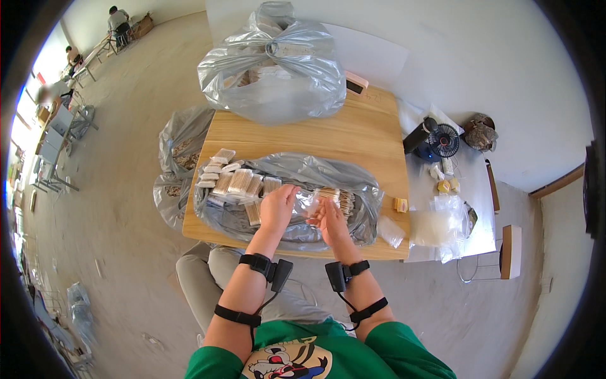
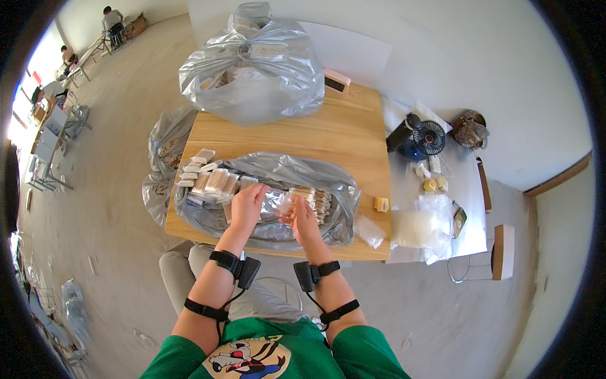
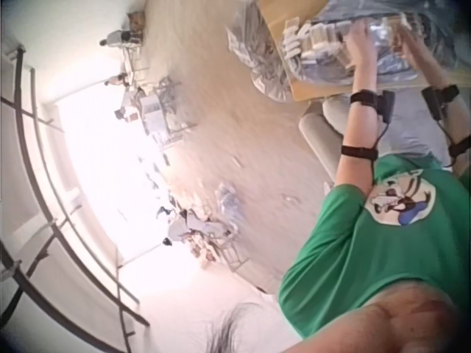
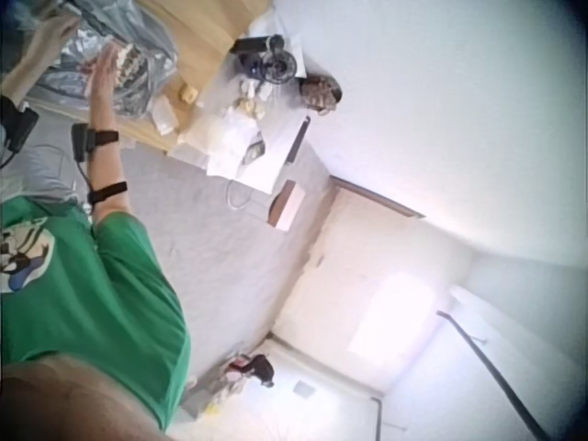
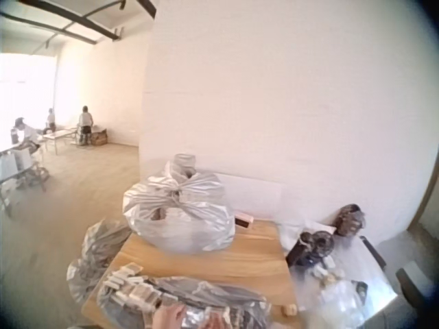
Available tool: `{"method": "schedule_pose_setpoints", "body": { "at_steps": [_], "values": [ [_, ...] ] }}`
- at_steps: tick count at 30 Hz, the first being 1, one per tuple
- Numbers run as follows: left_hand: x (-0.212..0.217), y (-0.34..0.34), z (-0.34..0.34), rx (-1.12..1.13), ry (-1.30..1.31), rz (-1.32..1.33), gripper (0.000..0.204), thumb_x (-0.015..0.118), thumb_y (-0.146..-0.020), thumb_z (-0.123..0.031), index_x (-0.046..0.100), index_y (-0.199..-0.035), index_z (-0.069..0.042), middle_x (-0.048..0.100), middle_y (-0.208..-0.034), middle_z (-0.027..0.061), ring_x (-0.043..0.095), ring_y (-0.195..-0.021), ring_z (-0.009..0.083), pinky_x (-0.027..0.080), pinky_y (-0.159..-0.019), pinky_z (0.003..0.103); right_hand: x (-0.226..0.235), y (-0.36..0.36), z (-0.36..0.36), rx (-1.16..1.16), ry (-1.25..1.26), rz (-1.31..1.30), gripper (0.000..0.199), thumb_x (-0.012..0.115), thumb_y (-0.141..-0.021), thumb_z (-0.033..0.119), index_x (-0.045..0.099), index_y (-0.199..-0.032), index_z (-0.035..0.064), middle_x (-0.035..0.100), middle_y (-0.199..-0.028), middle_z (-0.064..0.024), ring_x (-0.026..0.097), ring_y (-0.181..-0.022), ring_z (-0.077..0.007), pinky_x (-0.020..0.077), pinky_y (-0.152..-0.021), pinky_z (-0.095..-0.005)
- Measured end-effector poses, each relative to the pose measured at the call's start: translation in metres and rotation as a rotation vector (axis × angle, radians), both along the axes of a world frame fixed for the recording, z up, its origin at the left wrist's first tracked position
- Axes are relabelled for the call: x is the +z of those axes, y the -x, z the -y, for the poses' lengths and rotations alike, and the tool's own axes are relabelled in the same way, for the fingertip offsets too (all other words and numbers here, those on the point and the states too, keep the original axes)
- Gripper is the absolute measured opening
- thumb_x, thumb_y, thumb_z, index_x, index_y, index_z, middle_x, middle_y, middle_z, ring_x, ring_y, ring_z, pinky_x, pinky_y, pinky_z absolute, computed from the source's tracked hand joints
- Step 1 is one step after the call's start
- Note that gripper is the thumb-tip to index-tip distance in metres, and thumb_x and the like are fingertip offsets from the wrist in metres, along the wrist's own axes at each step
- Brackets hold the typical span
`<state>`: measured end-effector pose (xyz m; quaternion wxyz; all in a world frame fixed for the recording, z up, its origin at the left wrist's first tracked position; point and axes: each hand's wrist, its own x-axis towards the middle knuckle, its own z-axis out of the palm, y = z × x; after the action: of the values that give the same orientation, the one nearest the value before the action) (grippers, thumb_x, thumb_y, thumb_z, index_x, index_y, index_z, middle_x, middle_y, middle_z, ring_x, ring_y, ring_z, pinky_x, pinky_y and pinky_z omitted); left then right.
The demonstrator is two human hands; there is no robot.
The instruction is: Packing small packaged hygiene or personal care products into a larger plastic bag.
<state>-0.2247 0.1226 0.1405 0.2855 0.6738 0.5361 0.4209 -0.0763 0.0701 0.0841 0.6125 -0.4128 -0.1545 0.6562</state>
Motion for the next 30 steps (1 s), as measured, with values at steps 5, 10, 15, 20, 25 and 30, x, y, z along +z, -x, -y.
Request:
{"method": "schedule_pose_setpoints", "body": {
  "at_steps": [5, 10, 15, 20, 25, 30],
  "values": [
    [0.005, -0.004, -0.001, -0.012, -0.091, -0.192, 0.022, 0.057, -0.087, -0.025, 0.059, -0.077, -0.005, 0.060, -0.071, 0.0174, 0.059, -0.067, 0.0360, 0.044, -0.056, 0.043, -0.005, -0.011, 0.014, 0.044, 0.002, 0.042, 0.019, 0.052, -0.091, 0.016, 0.054, -0.105, 0.0038, 0.062, -0.091, -0.0071, 0.062, -0.077, -0.0170, 0.0505, -0.066, -0.0295],
    [-0.013, 0.005, -0.005, 0.052, -0.005, -0.144, 0.026, 0.058, -0.087, -0.024, 0.057, -0.072, -0.002, 0.056, -0.066, 0.0191, 0.055, -0.061, 0.0375, 0.041, -0.053, 0.042, -0.008, -0.045, 0.027, -0.175, -0.161, 0.411, 0.011, 0.062, -0.083, 0.004, 0.065, -0.093, 0.0051, 0.060, -0.081, 0.0007, 0.052, -0.065, -0.0071, 0.0425, -0.062, -0.0194],
    [-0.016, 0.014, 0.002, 0.070, -0.017, -0.101, 0.028, 0.058, -0.088, -0.022, 0.053, -0.070, -0.001, 0.051, -0.060, 0.0189, 0.049, -0.054, 0.0358, 0.040, -0.050, 0.038, 0.012, -0.132, 0.059, -0.388, 0.017, 0.593, 0.012, 0.061, -0.081, 0.003, 0.067, -0.091, 0.0025, 0.060, -0.078, 0.0012, 0.051, -0.068, -0.0068, 0.0419, -0.063, -0.0206],
    [-0.023, 0.010, 0.005, 0.058, -0.022, -0.034, 0.027, 0.058, -0.088, -0.023, 0.055, -0.072, -0.001, 0.049, -0.061, 0.0197, 0.047, -0.052, 0.0337, 0.039, -0.050, 0.037, -0.009, -0.215, 0.073, -0.628, -0.034, 0.393, 0.015, 0.057, -0.082, 0.003, 0.066, -0.094, -0.0009, 0.063, -0.083, -0.0019, 0.053, -0.067, -0.0081, 0.0428, -0.062, -0.0213],
    [-0.021, 0.014, 0.009, 0.036, 0.056, -0.054, 0.026, 0.058, -0.088, -0.023, 0.056, -0.075, -0.001, 0.049, -0.060, 0.0182, 0.046, -0.050, 0.0301, 0.039, -0.050, 0.036, -0.021, -0.240, 0.058, -0.573, 0.348, 0.969, 0.014, 0.061, -0.082, 0.014, 0.069, -0.087, 0.0032, 0.065, -0.076, -0.0067, 0.059, -0.068, -0.0147, 0.0455, -0.065, -0.0260],
    [-0.021, 0.012, 0.014, 0.034, 0.095, 0.004, 0.026, 0.057, -0.089, -0.023, 0.057, -0.076, 0.000, 0.048, -0.059, 0.0157, 0.045, -0.050, 0.0250, 0.039, -0.051, 0.034, -0.034, -0.262, 0.048, -0.440, 0.357, 1.535, 0.013, 0.063, -0.079, 0.016, 0.069, -0.085, 0.0056, 0.064, -0.078, -0.0145, 0.061, -0.075, -0.0272, 0.0472, -0.068, -0.0355]
  ]
}}
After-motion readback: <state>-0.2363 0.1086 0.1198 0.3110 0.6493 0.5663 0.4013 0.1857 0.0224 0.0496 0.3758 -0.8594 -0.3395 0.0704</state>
